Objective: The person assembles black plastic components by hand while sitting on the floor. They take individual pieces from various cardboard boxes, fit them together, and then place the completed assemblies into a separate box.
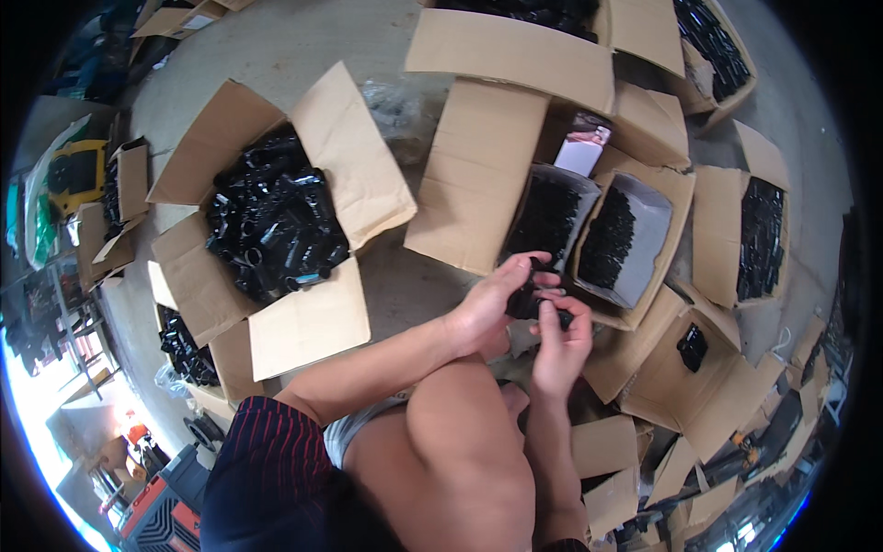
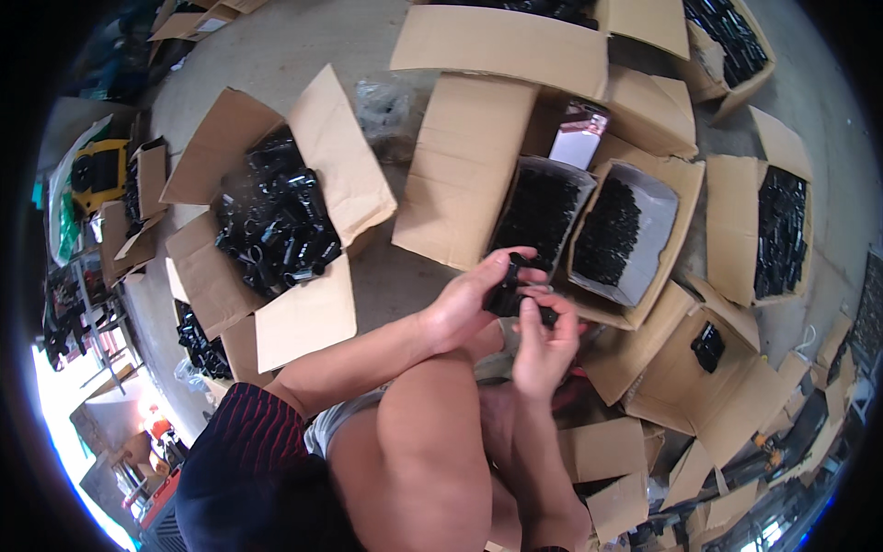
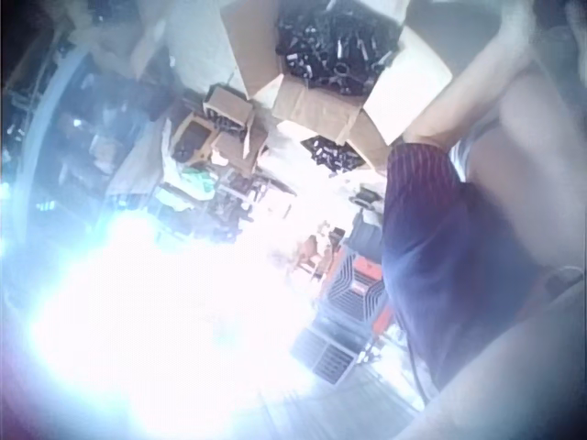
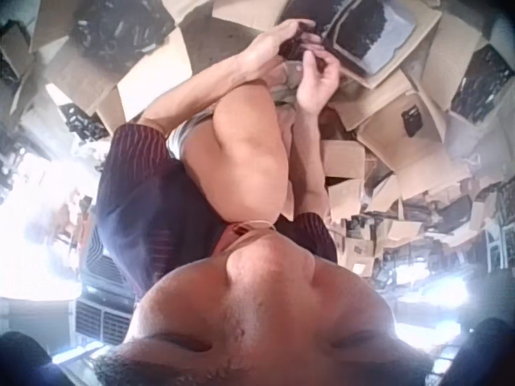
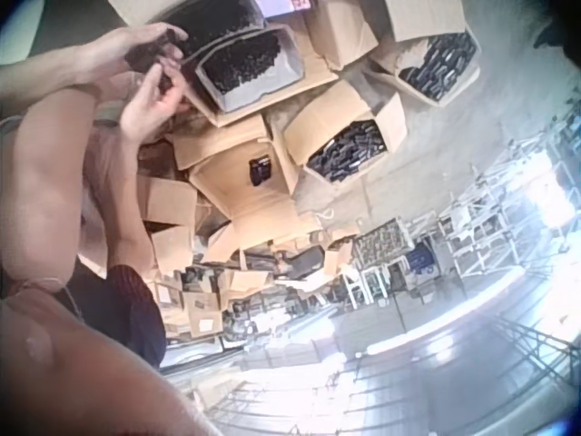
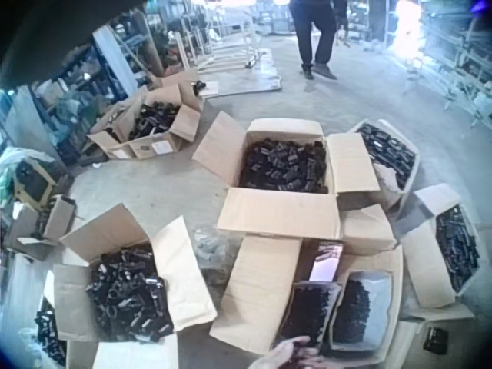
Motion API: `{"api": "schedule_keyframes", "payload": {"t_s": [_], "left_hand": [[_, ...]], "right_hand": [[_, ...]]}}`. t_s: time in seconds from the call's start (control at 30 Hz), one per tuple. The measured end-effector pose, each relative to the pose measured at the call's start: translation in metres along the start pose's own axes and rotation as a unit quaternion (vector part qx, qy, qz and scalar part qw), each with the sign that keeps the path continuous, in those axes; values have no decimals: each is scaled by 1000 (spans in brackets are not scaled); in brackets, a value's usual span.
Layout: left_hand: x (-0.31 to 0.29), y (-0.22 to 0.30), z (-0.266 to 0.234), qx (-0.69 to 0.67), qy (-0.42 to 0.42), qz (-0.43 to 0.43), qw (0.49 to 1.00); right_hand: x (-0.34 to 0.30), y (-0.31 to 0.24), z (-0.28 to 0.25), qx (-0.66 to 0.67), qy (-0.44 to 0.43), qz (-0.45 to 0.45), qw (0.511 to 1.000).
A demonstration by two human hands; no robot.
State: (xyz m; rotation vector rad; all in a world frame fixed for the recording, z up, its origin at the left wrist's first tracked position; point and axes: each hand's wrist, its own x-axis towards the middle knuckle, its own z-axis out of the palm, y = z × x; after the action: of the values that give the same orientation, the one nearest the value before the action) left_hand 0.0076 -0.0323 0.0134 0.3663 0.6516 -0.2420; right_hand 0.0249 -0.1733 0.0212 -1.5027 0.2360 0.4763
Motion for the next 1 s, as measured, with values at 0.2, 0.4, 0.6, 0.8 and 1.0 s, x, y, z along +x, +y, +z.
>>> {"api": "schedule_keyframes", "payload": {"t_s": [0.2,0.4,0.6,0.8,1.0], "left_hand": [[2,1,-8,-38,6,-43,998],[-2,3,-10,-61,-15,-24,998],[-13,10,-3,58,-39,-19,997],[-12,6,-7,176,-49,59,981],[-16,14,-11,273,-5,72,959]], "right_hand": [[-15,-1,-5,-186,-32,-96,977],[-17,-11,-23,-307,-73,-72,946],[-17,-10,-24,-268,-81,12,960],[-16,-4,-14,-253,-100,-15,962],[-15,-18,-11,-95,-114,44,988]]}}
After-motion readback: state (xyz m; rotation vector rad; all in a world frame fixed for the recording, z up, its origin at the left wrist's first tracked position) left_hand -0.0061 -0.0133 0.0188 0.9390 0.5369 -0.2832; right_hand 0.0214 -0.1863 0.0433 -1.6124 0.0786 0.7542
